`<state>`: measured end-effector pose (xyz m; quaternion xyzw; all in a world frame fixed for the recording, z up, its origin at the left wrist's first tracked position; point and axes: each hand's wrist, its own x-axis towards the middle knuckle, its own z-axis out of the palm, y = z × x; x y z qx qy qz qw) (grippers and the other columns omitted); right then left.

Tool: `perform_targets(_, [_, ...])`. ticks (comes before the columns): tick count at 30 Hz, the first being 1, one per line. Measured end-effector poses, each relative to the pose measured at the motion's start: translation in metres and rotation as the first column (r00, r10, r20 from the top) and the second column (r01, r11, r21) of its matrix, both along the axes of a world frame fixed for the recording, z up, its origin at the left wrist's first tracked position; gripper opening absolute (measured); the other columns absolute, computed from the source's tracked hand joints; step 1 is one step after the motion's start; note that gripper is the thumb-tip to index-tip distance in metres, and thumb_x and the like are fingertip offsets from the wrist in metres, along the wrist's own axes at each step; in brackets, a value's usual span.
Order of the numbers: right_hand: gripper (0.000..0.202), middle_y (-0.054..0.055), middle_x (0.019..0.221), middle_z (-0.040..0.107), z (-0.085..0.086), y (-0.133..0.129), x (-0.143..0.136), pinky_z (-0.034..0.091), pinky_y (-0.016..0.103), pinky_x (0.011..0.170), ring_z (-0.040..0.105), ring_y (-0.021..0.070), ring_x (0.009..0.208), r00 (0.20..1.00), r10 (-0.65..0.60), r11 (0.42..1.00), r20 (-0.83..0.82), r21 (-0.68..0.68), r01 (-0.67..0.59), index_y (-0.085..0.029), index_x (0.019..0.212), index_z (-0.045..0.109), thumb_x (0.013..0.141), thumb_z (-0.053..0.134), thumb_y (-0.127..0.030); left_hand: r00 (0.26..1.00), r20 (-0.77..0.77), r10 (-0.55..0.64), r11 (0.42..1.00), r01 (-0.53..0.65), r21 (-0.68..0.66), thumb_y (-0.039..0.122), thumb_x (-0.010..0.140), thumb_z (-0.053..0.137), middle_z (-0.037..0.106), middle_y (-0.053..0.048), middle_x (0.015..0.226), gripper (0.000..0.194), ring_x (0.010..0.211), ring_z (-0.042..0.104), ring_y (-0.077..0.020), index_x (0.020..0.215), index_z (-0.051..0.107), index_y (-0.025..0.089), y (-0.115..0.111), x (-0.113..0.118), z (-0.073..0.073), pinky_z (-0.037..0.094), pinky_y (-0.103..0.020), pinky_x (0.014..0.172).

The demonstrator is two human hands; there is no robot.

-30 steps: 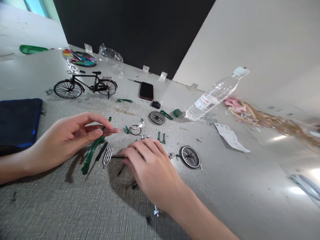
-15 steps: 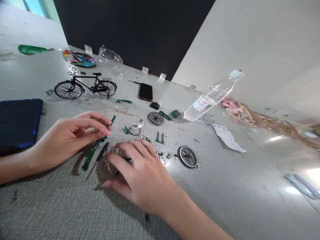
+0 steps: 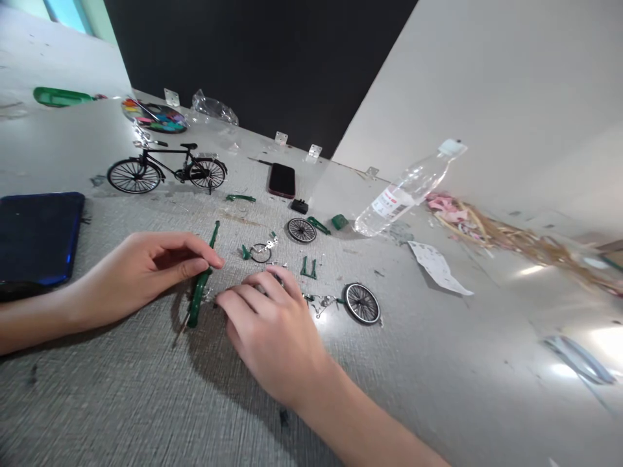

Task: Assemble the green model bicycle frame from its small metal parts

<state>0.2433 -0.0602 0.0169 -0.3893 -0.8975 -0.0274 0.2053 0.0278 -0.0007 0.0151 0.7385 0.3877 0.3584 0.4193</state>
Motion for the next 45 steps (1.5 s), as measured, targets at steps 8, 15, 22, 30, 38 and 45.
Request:
perform_targets(8, [0.023, 0.009, 0.097, 0.075, 0.0037, -0.0011, -0.0003, 0.053, 0.04, 0.095, 0.064, 0.022, 0.094, 0.997, 0.008, 0.999, 0.081, 0.049, -0.012, -0.011, 0.114, 0.07, 0.101, 0.051, -0.008, 1.0, -0.025, -0.018, 1.0, 0.018, -0.009, 0.032, 0.097, 0.062, 0.079, -0.001, 0.093, 0.018, 0.083, 0.072, -0.0161, 0.097, 0.078, 0.023, -0.0002, -0.0019, 0.0018, 0.059, -0.027, 0.082])
perform_targets(15, [0.013, 0.006, 0.101, 0.074, 0.0089, 0.0014, 0.0055, 0.054, 0.03, 0.086, 0.067, 0.0166, 0.094, 0.976, -0.055, 0.995, -0.209, 0.071, 0.071, -0.013, 0.11, 0.067, 0.101, 0.058, -0.01, 0.999, -0.001, -0.039, 0.996, 0.039, -0.077, 0.03, 0.095, 0.062, 0.08, -0.004, 0.095, 0.019, 0.084, 0.074, -0.0169, 0.101, 0.078, 0.021, -0.0001, -0.0006, 0.0043, 0.06, -0.027, 0.08])
perform_targets(22, [0.011, 0.002, 0.093, 0.072, 0.007, -0.0005, 0.0012, 0.053, 0.029, 0.075, 0.067, 0.0144, 0.083, 0.966, -0.12, 0.991, -0.228, 0.032, 0.13, -0.018, 0.102, 0.062, 0.103, 0.053, -0.011, 0.997, 0.025, -0.076, 0.99, 0.078, -0.115, 0.027, 0.09, 0.066, 0.081, -0.004, 0.096, 0.016, 0.085, 0.075, -0.0179, 0.099, 0.078, 0.02, 0.0016, -0.0015, 0.0053, 0.063, -0.03, 0.084])
perform_targets(30, [0.008, -0.001, 0.089, 0.073, 0.0078, -0.0025, 0.0025, 0.056, 0.027, 0.073, 0.069, 0.0124, 0.079, 0.905, -0.152, 0.988, -0.398, -0.05, 0.143, -0.023, 0.099, 0.062, 0.098, 0.059, -0.016, 0.977, 0.127, -0.171, 0.956, 0.196, -0.217, 0.026, 0.073, 0.084, 0.08, -0.006, 0.109, 0.038, 0.101, 0.076, -0.0233, 0.11, 0.075, 0.022, 0.0006, -0.0028, 0.0031, 0.061, -0.038, 0.095])
perform_targets(38, [0.007, -0.002, 0.088, 0.076, 0.0071, -0.0049, -0.001, 0.059, 0.028, 0.073, 0.072, 0.0137, 0.078, 0.894, -0.16, 0.987, -0.419, -0.041, 0.157, -0.024, 0.096, 0.066, 0.096, 0.062, -0.018, 0.978, 0.107, -0.182, 0.961, 0.2, -0.193, 0.029, 0.075, 0.083, 0.079, -0.006, 0.111, 0.039, 0.103, 0.075, -0.0235, 0.111, 0.071, 0.023, -0.001, -0.0021, 0.0004, 0.061, -0.039, 0.095])
perform_targets(45, [0.01, -0.002, 0.087, 0.076, 0.0081, -0.005, -0.0009, 0.059, 0.029, 0.074, 0.072, 0.0144, 0.08, 0.884, -0.127, 0.989, -0.45, 0.007, 0.145, -0.024, 0.093, 0.065, 0.094, 0.064, -0.015, 0.983, 0.088, -0.162, 0.972, 0.174, -0.157, 0.028, 0.084, 0.074, 0.078, -0.003, 0.099, 0.016, 0.094, 0.076, -0.0195, 0.099, 0.071, 0.022, 0.0014, -0.0028, 0.0022, 0.062, -0.03, 0.085])
